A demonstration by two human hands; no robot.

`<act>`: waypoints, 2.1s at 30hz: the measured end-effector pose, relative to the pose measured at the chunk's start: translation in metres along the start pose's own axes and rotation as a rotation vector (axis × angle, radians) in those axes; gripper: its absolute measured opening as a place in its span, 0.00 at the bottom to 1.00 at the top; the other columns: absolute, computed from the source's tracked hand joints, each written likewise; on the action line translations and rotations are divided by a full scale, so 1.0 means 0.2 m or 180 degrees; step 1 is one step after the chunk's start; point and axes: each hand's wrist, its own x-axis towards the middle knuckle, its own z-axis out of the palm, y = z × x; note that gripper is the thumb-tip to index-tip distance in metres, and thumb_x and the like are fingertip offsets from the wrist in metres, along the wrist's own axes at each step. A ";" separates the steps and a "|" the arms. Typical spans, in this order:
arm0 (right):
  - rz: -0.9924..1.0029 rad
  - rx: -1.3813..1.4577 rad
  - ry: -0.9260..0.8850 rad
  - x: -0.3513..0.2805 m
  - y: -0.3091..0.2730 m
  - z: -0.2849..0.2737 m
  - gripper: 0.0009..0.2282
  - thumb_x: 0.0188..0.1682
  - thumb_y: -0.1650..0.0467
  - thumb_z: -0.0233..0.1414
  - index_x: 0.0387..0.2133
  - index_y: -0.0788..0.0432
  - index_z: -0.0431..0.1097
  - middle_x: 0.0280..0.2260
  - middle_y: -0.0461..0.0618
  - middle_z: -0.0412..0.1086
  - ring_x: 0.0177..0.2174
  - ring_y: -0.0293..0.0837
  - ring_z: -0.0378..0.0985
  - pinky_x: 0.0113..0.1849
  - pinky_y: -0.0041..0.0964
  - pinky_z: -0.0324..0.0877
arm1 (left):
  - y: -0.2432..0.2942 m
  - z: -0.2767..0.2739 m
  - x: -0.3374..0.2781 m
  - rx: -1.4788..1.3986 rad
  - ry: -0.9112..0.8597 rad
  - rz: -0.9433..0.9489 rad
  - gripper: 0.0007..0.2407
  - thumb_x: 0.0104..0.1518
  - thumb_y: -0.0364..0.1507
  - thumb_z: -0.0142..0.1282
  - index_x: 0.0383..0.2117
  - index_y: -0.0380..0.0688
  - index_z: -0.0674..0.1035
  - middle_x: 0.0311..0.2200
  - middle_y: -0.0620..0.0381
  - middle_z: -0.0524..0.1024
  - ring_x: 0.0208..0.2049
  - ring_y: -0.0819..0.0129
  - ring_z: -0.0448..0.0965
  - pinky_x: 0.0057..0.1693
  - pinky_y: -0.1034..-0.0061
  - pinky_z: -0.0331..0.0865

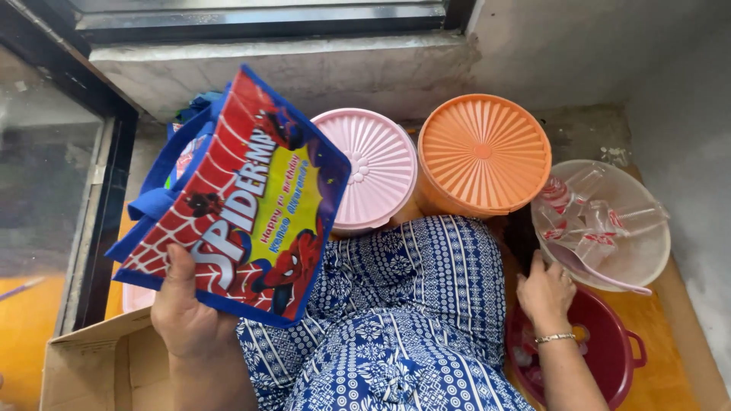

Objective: Packing snacks and candies into small plastic bags and then into a blue Spider-Man gift bag, including using a feather duster and pouring macaroni.

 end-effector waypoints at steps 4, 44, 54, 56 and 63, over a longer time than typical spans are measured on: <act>0.0155 0.0188 -0.0548 -0.01 0.00 -0.28 0.22 0.41 0.62 0.43 0.48 0.60 0.56 0.36 0.62 0.62 0.35 0.54 0.69 0.40 0.45 0.63 | -0.03 -0.03 -0.01 -0.0226 -0.0304 -0.0221 0.10 0.56 0.27 0.44 0.41 0.36 0.69 0.36 0.50 0.73 0.32 0.68 0.76 0.40 0.78 0.72; -0.3259 0.4975 -0.2069 -0.16 -1.22 -0.99 0.04 0.32 0.79 0.56 0.21 0.63 0.72 0.18 0.48 0.69 0.22 0.33 0.68 0.27 0.26 0.67 | 0.28 -0.31 -0.17 0.3450 -0.0130 0.0181 0.13 0.35 0.22 0.62 0.30 0.36 0.76 0.19 0.51 0.74 0.26 0.73 0.70 0.37 0.76 0.67; -0.3612 0.4255 -0.1098 -0.23 -1.15 -1.09 0.22 0.30 0.74 0.58 0.41 0.60 0.60 0.24 0.51 0.69 0.25 0.41 0.72 0.26 0.32 0.71 | 0.37 -0.20 -0.26 0.4526 -0.0539 0.1071 0.08 0.38 0.23 0.60 0.25 0.41 0.77 0.17 0.54 0.75 0.23 0.61 0.77 0.32 0.75 0.70; -0.4309 0.3443 -0.0759 -0.29 -1.12 -1.21 0.21 0.30 0.78 0.53 0.41 0.60 0.60 0.33 0.51 0.68 0.30 0.40 0.74 0.34 0.27 0.72 | 0.39 -0.17 -0.27 0.4357 -0.0510 0.0559 0.10 0.36 0.19 0.56 0.27 0.35 0.74 0.23 0.55 0.76 0.20 0.76 0.75 0.26 0.89 0.68; -0.4678 0.2089 -0.0113 -0.27 -1.16 -1.20 0.19 0.31 0.75 0.52 0.39 0.52 0.66 0.27 0.47 0.65 0.24 0.42 0.66 0.30 0.32 0.64 | 0.41 -0.15 -0.29 0.4840 -0.0740 0.0498 0.25 0.37 0.18 0.54 0.47 0.44 0.64 0.20 0.58 0.72 0.18 0.73 0.72 0.25 0.79 0.67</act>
